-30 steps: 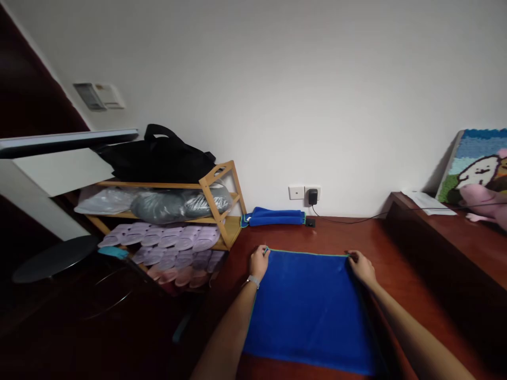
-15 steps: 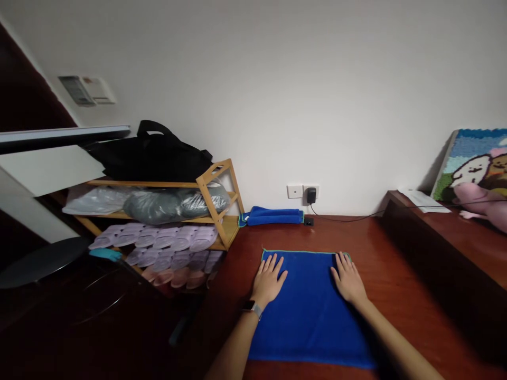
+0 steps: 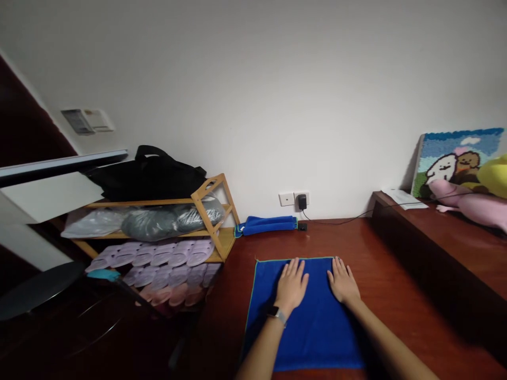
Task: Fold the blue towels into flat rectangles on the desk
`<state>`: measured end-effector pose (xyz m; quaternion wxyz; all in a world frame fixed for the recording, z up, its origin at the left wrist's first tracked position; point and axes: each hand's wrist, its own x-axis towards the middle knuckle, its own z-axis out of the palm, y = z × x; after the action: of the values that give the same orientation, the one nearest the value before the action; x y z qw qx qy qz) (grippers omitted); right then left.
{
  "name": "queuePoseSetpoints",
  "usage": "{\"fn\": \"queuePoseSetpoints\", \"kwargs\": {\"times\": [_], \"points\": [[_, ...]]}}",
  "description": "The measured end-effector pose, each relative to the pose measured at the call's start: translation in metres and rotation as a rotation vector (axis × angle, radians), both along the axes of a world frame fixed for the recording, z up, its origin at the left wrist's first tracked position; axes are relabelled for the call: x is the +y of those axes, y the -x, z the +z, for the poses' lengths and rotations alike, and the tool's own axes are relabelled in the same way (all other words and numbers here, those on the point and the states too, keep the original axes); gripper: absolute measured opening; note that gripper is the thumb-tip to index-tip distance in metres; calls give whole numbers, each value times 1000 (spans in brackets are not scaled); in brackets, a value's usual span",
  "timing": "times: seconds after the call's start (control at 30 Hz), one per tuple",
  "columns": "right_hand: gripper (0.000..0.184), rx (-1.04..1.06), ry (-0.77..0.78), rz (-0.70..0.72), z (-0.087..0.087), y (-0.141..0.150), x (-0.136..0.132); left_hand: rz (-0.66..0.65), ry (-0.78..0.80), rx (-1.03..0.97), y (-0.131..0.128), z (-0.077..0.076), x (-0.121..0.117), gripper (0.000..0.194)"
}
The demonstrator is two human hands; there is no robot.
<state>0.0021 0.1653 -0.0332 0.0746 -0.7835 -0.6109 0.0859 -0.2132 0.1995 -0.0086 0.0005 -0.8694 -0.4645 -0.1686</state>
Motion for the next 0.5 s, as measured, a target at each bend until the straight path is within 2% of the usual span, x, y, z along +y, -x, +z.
{"fn": "queuePoseSetpoints", "kwargs": {"times": [0.07, 0.13, 0.23, 0.33, 0.5], "points": [[70, 8, -7, 11, -3, -1, 0, -67, 55, -32, -44, -6, -5, 62], [67, 4, -5, 31, -5, -3, -1, -95, 131, -47, -78, -15, -7, 66], [67, -37, 26, 45, -6, -4, -1, -108, 178, -39, -94, -26, -4, 68], [69, -53, 42, 10, -5, -2, 1, -84, 145, 16, -66, -28, 8, 66], [70, -19, 40, -22, -3, 0, 2, 107, 157, 129, 30, -16, 40, 70]]}}
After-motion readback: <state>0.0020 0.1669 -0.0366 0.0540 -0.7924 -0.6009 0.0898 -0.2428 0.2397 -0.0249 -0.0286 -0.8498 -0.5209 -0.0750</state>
